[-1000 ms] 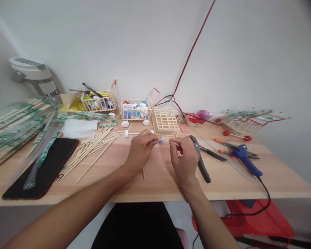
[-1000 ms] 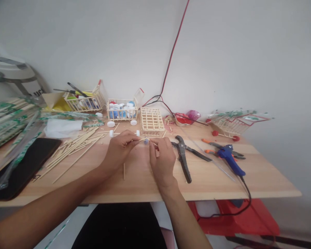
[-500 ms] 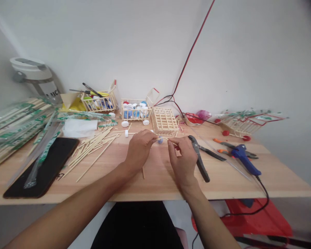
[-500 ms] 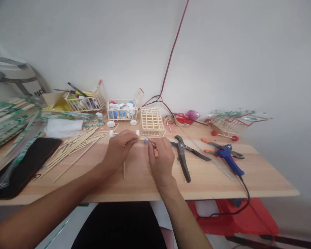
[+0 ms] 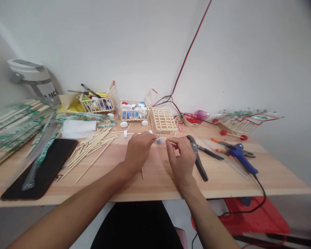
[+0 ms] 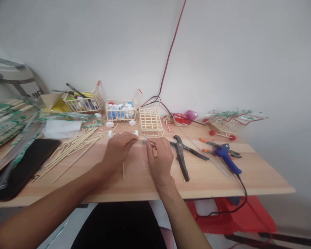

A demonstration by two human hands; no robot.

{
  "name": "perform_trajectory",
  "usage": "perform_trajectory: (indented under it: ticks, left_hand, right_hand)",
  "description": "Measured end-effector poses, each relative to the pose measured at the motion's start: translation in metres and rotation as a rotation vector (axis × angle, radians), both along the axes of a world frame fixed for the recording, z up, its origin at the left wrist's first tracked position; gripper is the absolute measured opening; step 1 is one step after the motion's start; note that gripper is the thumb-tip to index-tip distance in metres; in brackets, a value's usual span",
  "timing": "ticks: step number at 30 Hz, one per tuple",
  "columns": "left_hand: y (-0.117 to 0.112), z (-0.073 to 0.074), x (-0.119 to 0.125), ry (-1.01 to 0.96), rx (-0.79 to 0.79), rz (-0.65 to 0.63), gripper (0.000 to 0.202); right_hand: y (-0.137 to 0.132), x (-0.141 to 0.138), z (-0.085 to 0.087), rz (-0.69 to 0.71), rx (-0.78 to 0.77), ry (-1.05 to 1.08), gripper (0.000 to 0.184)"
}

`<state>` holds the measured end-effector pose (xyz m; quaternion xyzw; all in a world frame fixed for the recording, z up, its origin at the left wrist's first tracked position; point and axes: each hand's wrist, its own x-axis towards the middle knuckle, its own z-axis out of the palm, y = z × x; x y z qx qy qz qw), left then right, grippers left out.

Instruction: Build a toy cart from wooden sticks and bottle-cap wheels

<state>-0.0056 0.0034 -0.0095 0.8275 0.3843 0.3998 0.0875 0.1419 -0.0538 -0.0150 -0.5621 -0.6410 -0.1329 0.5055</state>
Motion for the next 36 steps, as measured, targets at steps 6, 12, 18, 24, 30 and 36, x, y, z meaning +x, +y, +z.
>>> perform_trajectory:
  ticks: [6, 12, 18, 24, 30, 36]
  left_hand:
    - [-0.0001, -0.0013, -0.0009, 0.032, 0.034, 0.005, 0.016]
    - [0.0001, 0.001, -0.0011, -0.006, 0.027, -0.021, 0.015]
    - [0.0009, 0.0006, -0.0018, -0.054, 0.033, -0.023, 0.015]
    - [0.0003, 0.0006, -0.0022, -0.05, 0.028, -0.01, 0.016]
    - [-0.0009, 0.0019, -0.0021, -0.043, 0.001, -0.006, 0.017]
    - [-0.0033, 0.0047, -0.0011, -0.062, -0.013, -0.014, 0.015]
  right_hand:
    - [-0.0011, -0.0007, 0.0, 0.003, 0.005, 0.007, 0.007]
    - [-0.002, -0.0012, 0.0005, 0.021, 0.016, 0.03, 0.006]
    - [-0.0016, -0.0022, 0.0001, 0.01, -0.009, 0.014, 0.009]
    - [-0.0029, -0.0017, -0.0002, 0.001, 0.013, 0.009, 0.01]
    - [-0.0042, 0.0, -0.0024, -0.008, -0.043, 0.071, 0.013]
    - [-0.0023, 0.0015, -0.0055, -0.012, -0.074, 0.084, 0.016]
